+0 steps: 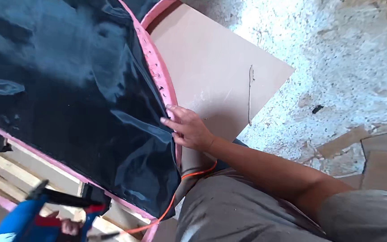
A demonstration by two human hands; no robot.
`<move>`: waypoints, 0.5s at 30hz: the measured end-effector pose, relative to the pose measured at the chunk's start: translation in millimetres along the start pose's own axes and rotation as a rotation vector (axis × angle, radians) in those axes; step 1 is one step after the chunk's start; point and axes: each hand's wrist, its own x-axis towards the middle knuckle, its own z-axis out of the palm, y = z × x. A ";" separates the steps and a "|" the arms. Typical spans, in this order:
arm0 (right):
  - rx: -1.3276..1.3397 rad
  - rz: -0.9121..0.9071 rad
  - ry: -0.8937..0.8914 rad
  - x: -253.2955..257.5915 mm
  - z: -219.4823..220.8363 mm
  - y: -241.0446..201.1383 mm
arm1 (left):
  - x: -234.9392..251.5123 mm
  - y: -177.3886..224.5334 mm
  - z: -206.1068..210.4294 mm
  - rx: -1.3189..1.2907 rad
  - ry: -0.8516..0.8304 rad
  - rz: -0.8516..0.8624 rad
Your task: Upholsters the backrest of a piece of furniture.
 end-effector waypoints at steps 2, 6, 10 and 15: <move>0.008 -0.062 -0.029 0.7 2.1 7.0 | 57.8 38.7 24.3 0.190 -0.041 0.005; 0.025 0.059 -0.081 -5.1 -0.1 12.2 | 133.4 90.0 91.2 0.965 -0.160 -0.017; 0.040 0.134 -0.096 -8.3 -0.4 11.6 | 188.4 71.3 156.1 1.330 -0.631 0.197; 0.119 0.146 -0.120 -10.3 -0.4 14.9 | 220.7 42.4 181.2 1.439 -0.767 0.151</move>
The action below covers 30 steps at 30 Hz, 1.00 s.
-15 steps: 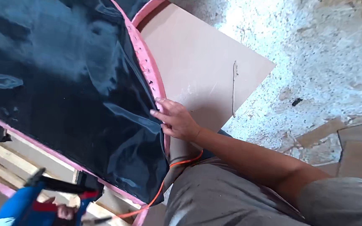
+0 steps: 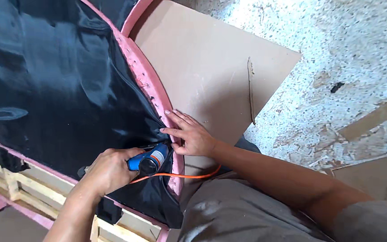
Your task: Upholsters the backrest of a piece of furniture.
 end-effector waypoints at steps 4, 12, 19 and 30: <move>0.034 -0.011 0.000 1.2 0.1 2.9 | 7.3 -8.1 5.7 -0.011 0.017 0.019; 0.063 -0.018 -0.018 1.3 -1.2 3.9 | 9.1 -9.1 12.7 -0.051 0.032 0.040; 0.035 -0.005 -0.078 1.5 -4.4 2.1 | 13.2 -10.6 13.3 -0.016 0.026 0.075; 0.243 0.160 0.077 37.2 -50.5 -1.1 | -55.7 8.7 31.7 -0.372 0.326 -0.280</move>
